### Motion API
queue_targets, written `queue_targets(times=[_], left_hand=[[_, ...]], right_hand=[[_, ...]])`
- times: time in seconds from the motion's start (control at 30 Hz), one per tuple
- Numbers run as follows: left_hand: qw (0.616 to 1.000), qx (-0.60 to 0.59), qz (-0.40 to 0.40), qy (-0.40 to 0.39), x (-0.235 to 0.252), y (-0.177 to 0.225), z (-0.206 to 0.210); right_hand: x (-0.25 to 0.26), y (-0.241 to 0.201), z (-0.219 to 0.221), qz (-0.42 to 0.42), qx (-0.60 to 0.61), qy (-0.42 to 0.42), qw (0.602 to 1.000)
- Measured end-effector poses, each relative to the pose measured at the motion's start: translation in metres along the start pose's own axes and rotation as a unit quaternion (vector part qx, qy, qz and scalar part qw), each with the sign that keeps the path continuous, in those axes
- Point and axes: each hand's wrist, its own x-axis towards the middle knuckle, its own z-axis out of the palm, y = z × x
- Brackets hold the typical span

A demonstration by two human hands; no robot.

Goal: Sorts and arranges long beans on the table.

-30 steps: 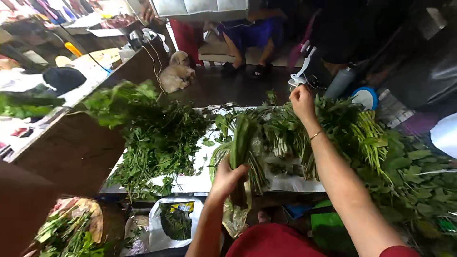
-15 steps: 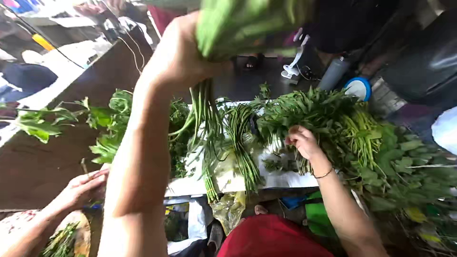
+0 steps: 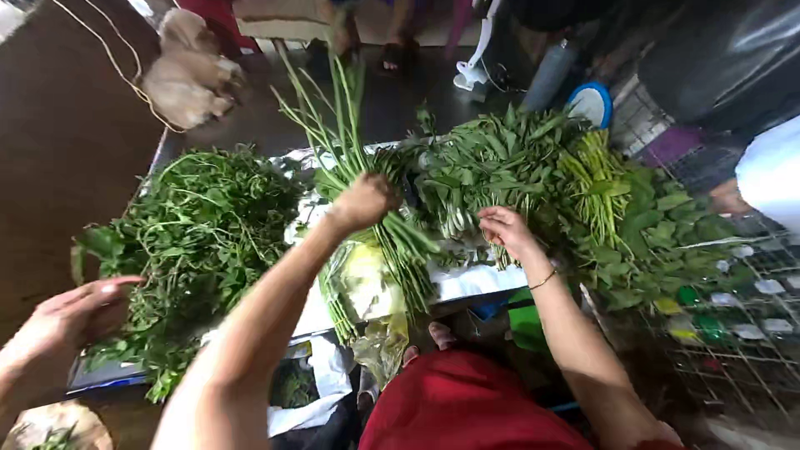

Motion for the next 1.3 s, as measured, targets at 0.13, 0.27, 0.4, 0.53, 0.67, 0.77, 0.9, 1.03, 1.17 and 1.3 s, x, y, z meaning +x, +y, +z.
queue_targets(times=[0.13, 0.27, 0.4, 0.53, 0.67, 0.77, 0.9, 1.03, 1.17, 1.3], left_hand=[[0.989, -0.044, -0.111, -0.082, -0.035, 0.013, 0.131], [0.985, -0.011, -0.141, -0.095, -0.04, 0.031, 0.155], [0.971, -0.014, -0.169, -0.167, -0.04, 0.056, 0.142], [0.955, -0.052, -0.2, -0.215, -0.041, 0.078, 0.123], [0.958, -0.128, -0.222, -0.129, -0.039, 0.093, 0.11], [0.962, -0.152, -0.214, -0.073, -0.027, 0.104, 0.108], [0.962, -0.172, -0.198, -0.08, 0.004, 0.119, 0.114], [0.952, -0.214, -0.212, -0.057, 0.035, 0.125, 0.134], [0.932, -0.269, -0.242, -0.02, 0.052, 0.123, 0.149], [0.878, -0.341, -0.331, 0.061, 0.04, 0.114, 0.13]], right_hand=[[0.007, 0.008, 0.012, 0.024, -0.082, -0.021, 0.996], [0.021, 0.028, 0.036, 0.029, -0.236, -0.084, 0.968], [0.03, 0.067, 0.07, -0.005, -0.401, -0.16, 0.902], [0.027, 0.067, 0.075, -0.011, -0.436, -0.126, 0.891], [0.023, 0.043, 0.049, -0.064, -0.357, -0.077, 0.929], [0.024, 0.048, 0.056, -0.04, -0.447, -0.139, 0.883], [0.023, 0.062, 0.071, 0.016, -0.528, -0.159, 0.834], [0.014, 0.033, 0.052, -0.068, -0.429, -0.129, 0.891], [-0.007, 0.015, 0.02, -0.152, -0.305, -0.069, 0.937], [-0.007, 0.024, 0.017, -0.015, -0.431, -0.056, 0.901]])
